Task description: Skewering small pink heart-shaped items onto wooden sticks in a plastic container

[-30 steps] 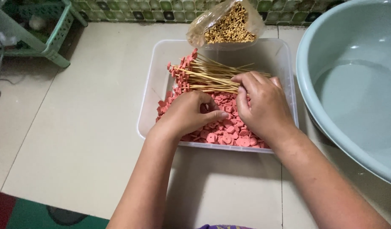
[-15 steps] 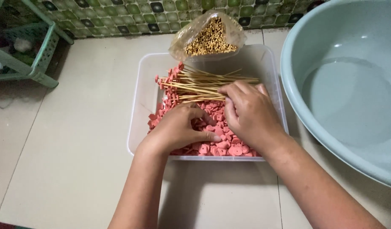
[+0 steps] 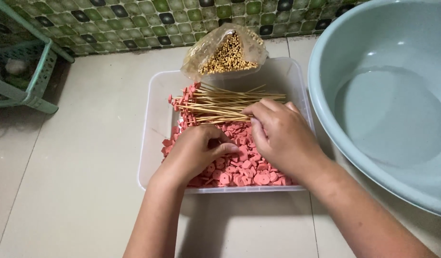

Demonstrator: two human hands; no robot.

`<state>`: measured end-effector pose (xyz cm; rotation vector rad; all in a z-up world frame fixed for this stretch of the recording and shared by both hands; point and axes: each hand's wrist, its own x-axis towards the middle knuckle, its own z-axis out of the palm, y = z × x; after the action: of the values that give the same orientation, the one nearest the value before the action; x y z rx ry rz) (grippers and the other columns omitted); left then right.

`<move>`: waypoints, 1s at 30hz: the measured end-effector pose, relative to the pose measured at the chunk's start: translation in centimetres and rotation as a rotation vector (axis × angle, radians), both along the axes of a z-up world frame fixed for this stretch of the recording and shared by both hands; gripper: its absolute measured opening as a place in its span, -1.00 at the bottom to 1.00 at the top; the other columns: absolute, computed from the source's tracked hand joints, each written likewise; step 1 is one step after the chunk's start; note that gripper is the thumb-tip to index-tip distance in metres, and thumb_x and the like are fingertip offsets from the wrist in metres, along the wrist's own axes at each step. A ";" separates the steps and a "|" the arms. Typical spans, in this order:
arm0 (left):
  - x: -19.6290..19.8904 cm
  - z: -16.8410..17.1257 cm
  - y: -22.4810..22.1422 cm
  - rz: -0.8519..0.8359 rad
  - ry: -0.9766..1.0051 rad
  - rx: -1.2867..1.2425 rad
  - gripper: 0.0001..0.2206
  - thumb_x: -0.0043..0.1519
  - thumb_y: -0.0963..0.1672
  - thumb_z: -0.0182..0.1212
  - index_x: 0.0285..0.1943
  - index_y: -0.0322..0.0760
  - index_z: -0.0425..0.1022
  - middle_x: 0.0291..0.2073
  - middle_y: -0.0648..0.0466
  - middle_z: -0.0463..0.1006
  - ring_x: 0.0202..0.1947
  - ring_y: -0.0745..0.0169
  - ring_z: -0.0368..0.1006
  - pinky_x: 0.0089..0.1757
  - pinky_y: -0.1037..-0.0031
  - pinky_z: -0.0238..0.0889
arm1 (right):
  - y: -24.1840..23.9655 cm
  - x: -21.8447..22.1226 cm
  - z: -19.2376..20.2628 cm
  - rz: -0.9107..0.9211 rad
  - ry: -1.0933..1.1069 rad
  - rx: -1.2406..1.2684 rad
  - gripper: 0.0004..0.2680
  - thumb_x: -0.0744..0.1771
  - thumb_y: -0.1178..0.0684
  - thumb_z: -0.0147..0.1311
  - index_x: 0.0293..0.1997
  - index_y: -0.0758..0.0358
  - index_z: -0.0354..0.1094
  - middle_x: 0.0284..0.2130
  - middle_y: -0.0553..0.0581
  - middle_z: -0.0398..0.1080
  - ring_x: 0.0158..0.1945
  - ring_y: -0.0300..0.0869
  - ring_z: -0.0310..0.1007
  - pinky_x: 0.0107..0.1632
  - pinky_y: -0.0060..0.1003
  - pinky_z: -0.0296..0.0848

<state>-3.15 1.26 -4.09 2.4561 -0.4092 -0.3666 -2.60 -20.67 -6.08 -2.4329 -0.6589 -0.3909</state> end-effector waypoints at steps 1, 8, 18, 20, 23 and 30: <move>0.0 0.5 -0.3 -0.001 -0.001 -0.001 -0.70 0.12 0.07 0.38 -0.25 -0.17 0.74 -0.37 -0.07 0.67 -0.24 -0.17 0.62 -0.18 0.18 0.46 | -0.3 0.4 0.0 -0.001 -0.001 -0.001 -0.83 0.34 0.15 -0.06 -0.04 0.12 0.45 -0.38 0.09 0.43 -0.21 0.05 0.52 -0.13 -0.07 0.34; 1.7 1.1 -1.2 -0.014 0.012 0.127 -0.76 0.19 -0.01 0.33 -0.22 -0.23 0.70 -0.43 -0.11 0.67 -0.25 -0.24 0.62 -0.21 0.15 0.43 | -1.0 1.7 0.8 0.026 0.035 -0.116 -0.93 0.33 0.14 -0.02 -0.23 0.22 0.40 -0.46 0.24 0.42 -0.25 0.22 0.52 -0.19 0.05 0.42; 2.7 0.1 -0.2 0.004 -0.022 0.009 -0.68 0.22 0.05 0.25 -0.20 -0.25 0.69 -0.40 -0.20 0.67 -0.25 -0.35 0.59 -0.20 0.08 0.39 | -1.0 2.3 -2.9 0.052 -0.013 -0.236 -0.90 0.33 0.17 -0.09 -0.17 0.18 0.37 -0.40 0.14 0.40 -0.20 0.12 0.52 -0.16 0.01 0.45; 2.4 0.1 -0.1 0.018 -0.017 -0.002 -0.67 0.21 0.06 0.26 -0.21 -0.25 0.69 -0.41 -0.17 0.68 -0.27 -0.30 0.60 -0.20 0.11 0.40 | -1.0 2.6 -3.4 0.057 -0.038 -0.265 -0.91 0.33 0.16 -0.08 -0.18 0.17 0.37 -0.40 0.13 0.40 -0.20 0.10 0.52 -0.16 0.00 0.44; 2.4 -0.1 0.1 0.044 -0.010 -0.028 -0.66 0.16 0.08 0.31 -0.23 -0.23 0.69 -0.44 -0.12 0.68 -0.31 -0.20 0.62 -0.22 0.16 0.42 | -0.9 2.5 -3.0 0.058 -0.069 -0.303 -0.90 0.32 0.14 -0.08 -0.20 0.14 0.38 -0.42 0.11 0.39 -0.21 0.08 0.52 -0.16 -0.02 0.43; 2.3 0.0 0.0 0.050 0.044 -0.072 -0.72 0.06 0.04 0.44 -0.26 -0.19 0.71 -0.47 -0.04 0.69 -0.35 -0.08 0.62 -0.23 0.25 0.43 | -0.7 1.8 -2.1 0.041 -0.037 -0.314 -0.88 0.33 0.12 -0.10 -0.18 0.08 0.39 -0.41 0.04 0.38 -0.21 0.02 0.52 -0.15 -0.04 0.39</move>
<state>-0.84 1.23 -4.13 2.3793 -0.3356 -0.3774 -0.77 -21.40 -8.22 -2.7070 -0.8394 -0.3375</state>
